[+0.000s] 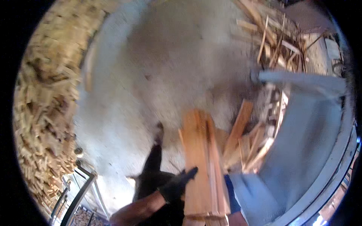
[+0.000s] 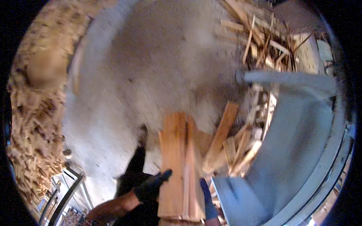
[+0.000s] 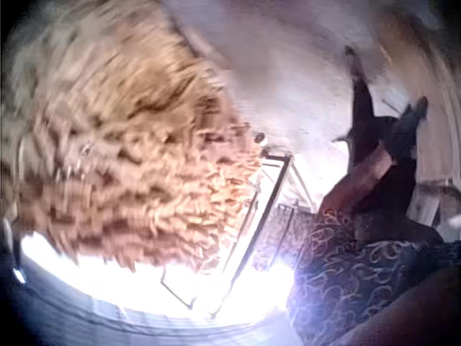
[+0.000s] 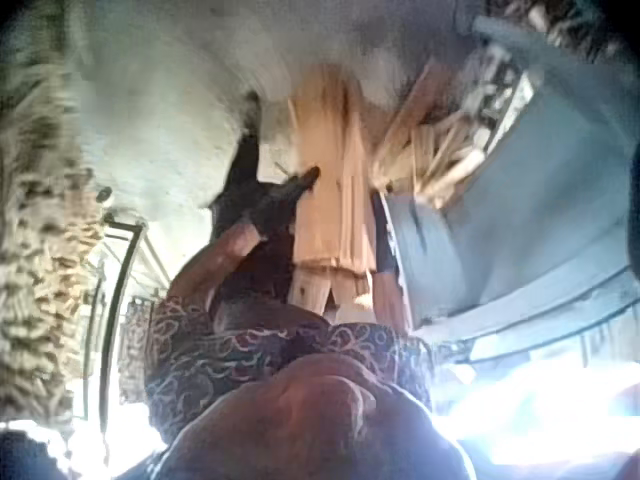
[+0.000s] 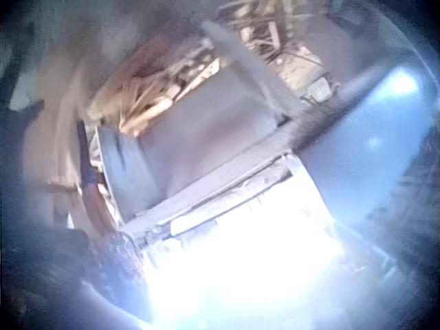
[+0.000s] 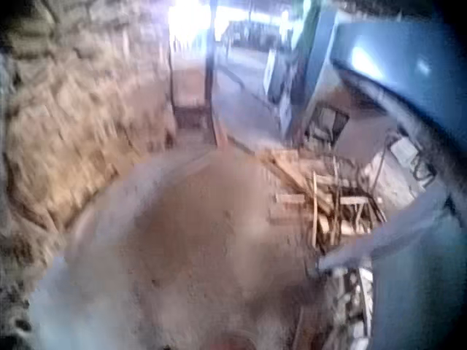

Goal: The person picks up wooden planks from a pile on the floor and stacks them onto a metal rack. The person repeatedly gathers small bundles of planks and places them on the rack, organizing the wood in a warehouse environment.

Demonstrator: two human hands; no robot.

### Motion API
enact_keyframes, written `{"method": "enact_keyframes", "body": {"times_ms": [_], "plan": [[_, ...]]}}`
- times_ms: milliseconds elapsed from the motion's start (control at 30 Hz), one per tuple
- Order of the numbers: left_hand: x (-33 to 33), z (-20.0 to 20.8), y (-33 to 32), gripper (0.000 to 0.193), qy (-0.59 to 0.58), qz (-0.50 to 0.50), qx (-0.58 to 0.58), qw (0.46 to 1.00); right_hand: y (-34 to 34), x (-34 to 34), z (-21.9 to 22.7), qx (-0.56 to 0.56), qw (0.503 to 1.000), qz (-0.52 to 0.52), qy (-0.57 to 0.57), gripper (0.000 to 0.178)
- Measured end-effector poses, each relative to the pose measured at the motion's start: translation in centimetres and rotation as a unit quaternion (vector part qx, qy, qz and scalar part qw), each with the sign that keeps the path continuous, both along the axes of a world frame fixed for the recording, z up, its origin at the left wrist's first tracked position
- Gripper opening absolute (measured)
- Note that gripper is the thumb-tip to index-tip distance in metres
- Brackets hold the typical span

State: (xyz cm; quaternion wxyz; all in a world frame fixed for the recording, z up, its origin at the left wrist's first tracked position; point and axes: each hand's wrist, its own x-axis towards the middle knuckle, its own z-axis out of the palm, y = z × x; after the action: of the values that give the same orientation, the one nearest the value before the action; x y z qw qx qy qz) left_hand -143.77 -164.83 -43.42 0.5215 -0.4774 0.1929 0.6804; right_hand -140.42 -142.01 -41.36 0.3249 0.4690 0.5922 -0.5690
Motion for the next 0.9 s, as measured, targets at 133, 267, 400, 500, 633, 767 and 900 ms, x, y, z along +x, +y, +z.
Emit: {"method": "enact_keyframes", "body": {"times_ms": [133,267,400,500,633,767,900], "plan": [[-1.8,6.7,-1.2,0.065,0.519,-0.069,-0.091,0.847,-3.9,-7.4,8.2,-0.048,0.990,0.064,0.114,0.061],[-8.7,14.2,-2.9,0.043,0.464,0.178,0.009,0.868,-10.2,-13.4,16.5,-0.119,0.952,0.159,0.233,0.061],[-15.5,35.6,-10.8,0.071,0.587,0.101,0.007,0.804,-14.9,-17.3,28.1,-0.136,0.897,0.231,0.351,0.061],[-15.6,46.4,-15.8,0.081,0.762,0.140,-0.053,0.631,-20.3,-19.0,34.9,-0.181,0.840,0.289,0.421,0.061],[-11.5,60.1,-22.7,0.080,0.854,0.211,-0.168,0.445,-27.6,-19.5,45.3,-0.265,0.725,0.357,0.526,0.061],[-4.8,68.8,-29.1,0.058,0.834,0.311,-0.347,0.296,-36.5,-19.1,55.3,-0.381,0.577,0.404,0.600,0.061],[3.5,71.7,-38.1,0.060,0.707,0.331,-0.589,0.208,-52.9,-17.2,60.5,-0.575,0.437,0.434,0.538,0.061]]}}
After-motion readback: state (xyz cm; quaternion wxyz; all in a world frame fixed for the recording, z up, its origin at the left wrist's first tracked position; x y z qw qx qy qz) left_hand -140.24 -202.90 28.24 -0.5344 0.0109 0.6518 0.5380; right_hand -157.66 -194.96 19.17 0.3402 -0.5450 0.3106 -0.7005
